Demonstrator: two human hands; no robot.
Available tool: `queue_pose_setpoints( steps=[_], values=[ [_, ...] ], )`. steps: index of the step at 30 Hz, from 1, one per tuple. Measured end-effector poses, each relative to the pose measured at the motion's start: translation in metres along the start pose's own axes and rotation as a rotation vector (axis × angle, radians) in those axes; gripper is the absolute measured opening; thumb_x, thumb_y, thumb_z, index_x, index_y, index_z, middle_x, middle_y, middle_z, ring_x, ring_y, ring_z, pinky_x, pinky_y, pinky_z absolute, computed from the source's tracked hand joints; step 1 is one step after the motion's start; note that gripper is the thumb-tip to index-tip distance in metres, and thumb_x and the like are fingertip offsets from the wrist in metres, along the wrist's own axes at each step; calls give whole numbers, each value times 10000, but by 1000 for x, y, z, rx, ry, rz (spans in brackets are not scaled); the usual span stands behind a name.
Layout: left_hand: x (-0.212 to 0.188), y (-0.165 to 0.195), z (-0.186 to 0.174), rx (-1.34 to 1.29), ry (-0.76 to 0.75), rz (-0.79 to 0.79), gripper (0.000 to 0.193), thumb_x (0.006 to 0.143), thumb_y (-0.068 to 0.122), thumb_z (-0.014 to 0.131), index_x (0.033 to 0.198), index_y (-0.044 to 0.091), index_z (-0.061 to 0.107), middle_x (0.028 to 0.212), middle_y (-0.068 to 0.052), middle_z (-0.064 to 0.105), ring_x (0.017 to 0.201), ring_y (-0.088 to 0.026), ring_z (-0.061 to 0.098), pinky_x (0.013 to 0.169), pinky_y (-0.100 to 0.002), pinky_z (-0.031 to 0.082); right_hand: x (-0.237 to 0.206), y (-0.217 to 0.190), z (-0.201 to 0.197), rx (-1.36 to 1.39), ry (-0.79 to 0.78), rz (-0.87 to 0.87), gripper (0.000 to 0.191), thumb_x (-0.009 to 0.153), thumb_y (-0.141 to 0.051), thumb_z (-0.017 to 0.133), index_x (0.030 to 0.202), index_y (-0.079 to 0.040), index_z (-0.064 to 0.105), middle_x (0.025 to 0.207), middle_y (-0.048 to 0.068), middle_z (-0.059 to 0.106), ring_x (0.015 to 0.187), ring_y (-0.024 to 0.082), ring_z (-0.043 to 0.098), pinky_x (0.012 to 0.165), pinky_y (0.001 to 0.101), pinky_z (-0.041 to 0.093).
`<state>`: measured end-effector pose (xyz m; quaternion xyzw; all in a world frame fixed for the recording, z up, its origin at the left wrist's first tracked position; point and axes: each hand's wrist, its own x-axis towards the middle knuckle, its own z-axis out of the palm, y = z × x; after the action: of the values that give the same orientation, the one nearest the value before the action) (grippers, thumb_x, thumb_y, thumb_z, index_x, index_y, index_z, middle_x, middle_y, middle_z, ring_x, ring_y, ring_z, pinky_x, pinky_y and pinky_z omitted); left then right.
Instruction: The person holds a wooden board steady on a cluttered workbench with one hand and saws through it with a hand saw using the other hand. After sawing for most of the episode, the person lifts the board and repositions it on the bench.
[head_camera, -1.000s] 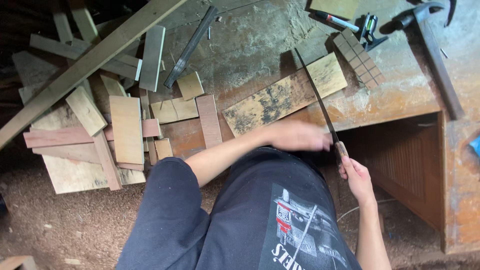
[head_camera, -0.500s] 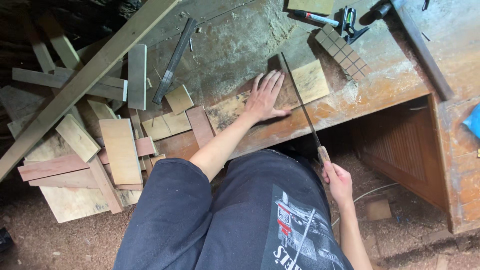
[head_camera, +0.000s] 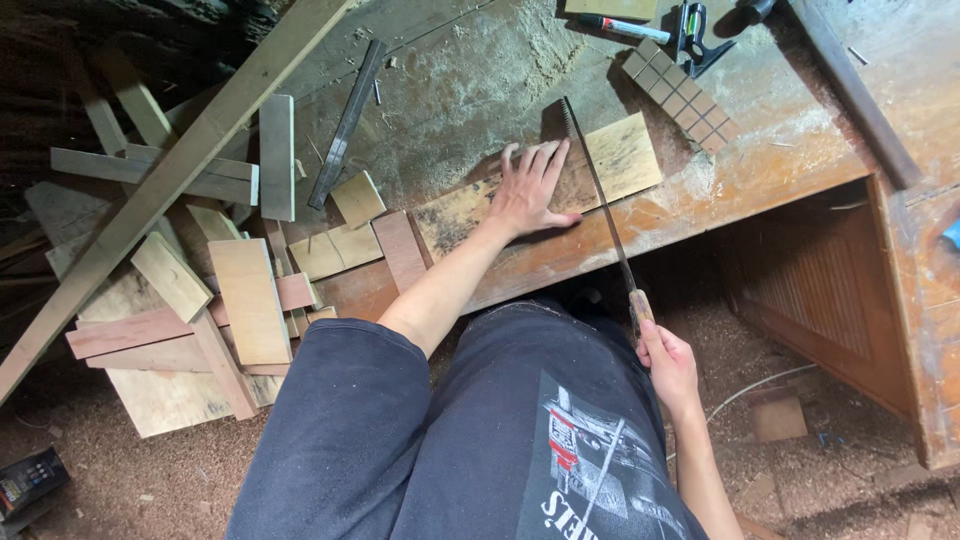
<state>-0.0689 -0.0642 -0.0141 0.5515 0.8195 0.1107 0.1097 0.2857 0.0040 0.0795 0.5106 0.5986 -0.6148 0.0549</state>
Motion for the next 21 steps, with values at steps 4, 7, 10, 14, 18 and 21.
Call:
queue_pose_setpoints(
  steps=[4,7,10,14,18,21],
  values=[
    [10,-1,-4,-173,28,-58,1467,505,968,704,1529,11,269,1480,-166,391,1377,-301,359,1172,-647,184,3,0,3,-22,40,-43,503,1046,-415,559,706,-47,605,625,-30,513,600,54,451,566,231,356],
    [18,4,-11,-86,-41,-371,1459,453,874,807,1503,0,295,1426,-192,384,1322,-351,343,1062,-682,230,6,6,4,11,46,-59,489,1042,-407,571,715,-47,611,628,-32,517,598,49,450,559,232,357],
    [21,12,-18,-130,-68,-380,1149,551,711,873,1449,115,474,1340,-102,489,1342,-308,451,1131,-689,321,10,12,4,18,34,-79,467,1035,-397,581,726,-50,624,628,-34,527,597,42,457,556,229,363],
    [34,10,-30,-175,-115,-457,1038,502,588,961,1287,69,524,1292,-127,493,1258,-354,497,1046,-653,394,16,17,-1,-4,15,-116,474,1044,-393,579,725,-44,621,629,-31,526,597,44,453,556,229,362],
    [43,6,-48,-247,-142,-468,890,574,456,965,1223,38,521,1308,-192,526,1121,-384,611,911,-541,523,17,19,-12,-9,-19,-178,461,1042,-382,574,728,-48,623,640,-31,537,607,40,465,565,219,378],
    [42,14,-63,-315,-85,-474,798,706,390,902,1287,42,480,1081,-217,661,975,-402,688,832,-535,544,15,18,-22,55,-56,-239,455,1055,-368,565,737,-44,598,666,-35,532,620,41,450,571,218,362]
  ],
)
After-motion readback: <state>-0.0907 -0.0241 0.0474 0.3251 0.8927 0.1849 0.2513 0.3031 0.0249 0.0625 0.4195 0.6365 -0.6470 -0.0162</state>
